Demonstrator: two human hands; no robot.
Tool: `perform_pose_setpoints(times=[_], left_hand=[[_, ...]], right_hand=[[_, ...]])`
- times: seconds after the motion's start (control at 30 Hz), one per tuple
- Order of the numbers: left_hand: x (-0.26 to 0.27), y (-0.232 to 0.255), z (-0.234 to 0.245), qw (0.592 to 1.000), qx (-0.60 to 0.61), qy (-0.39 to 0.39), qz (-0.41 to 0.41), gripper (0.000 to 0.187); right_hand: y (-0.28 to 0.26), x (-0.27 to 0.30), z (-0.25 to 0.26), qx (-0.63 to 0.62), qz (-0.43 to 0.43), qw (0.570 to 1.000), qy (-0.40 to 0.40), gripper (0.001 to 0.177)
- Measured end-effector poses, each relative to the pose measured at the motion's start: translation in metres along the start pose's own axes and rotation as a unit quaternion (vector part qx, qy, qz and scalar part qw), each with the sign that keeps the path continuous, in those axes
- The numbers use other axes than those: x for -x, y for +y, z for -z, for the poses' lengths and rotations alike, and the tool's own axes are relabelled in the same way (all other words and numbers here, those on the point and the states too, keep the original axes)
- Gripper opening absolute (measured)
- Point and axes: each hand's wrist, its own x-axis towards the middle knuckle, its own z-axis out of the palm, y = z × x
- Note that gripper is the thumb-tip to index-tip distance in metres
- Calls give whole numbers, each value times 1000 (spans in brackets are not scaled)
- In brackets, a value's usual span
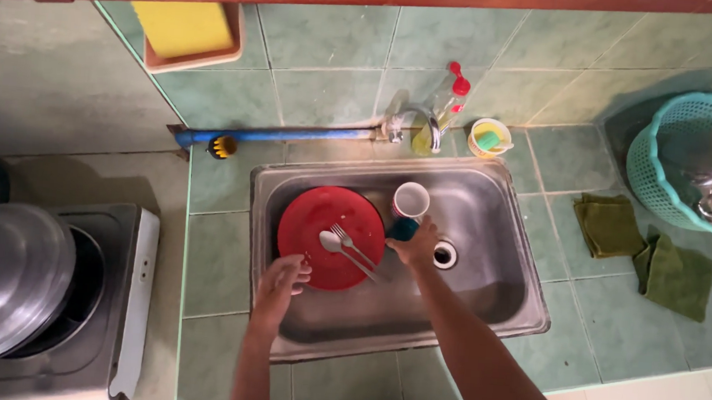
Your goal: Clear dishes and wipe down the dining table using a cloth.
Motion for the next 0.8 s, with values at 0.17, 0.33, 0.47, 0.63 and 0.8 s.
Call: perform_pose_setpoints(times=[0.17, 0.33, 0.47, 0.63, 0.8], left_hand=[[-9, -16, -6, 1000, 6, -20, -18, 45], [-18, -32, -45, 996, -5, -80, -26, 44], [-30, -36, -103, 986, -25, -167, -4, 45], [-5, -27, -200, 960, -43, -275, -13, 44], [61, 24, -315, 920, -49, -388, -16, 41]], right_hand=[[-10, 5, 10, -36, -51, 997, -37, 122], [63, -9, -26, -30, 19, 999, -10, 146], [122, -3, -31, 34, 101, 979, -175, 78], [43, 84, 194, -338, -242, 901, -128, 78], [110, 143, 303, -550, -204, 809, 40, 68]])
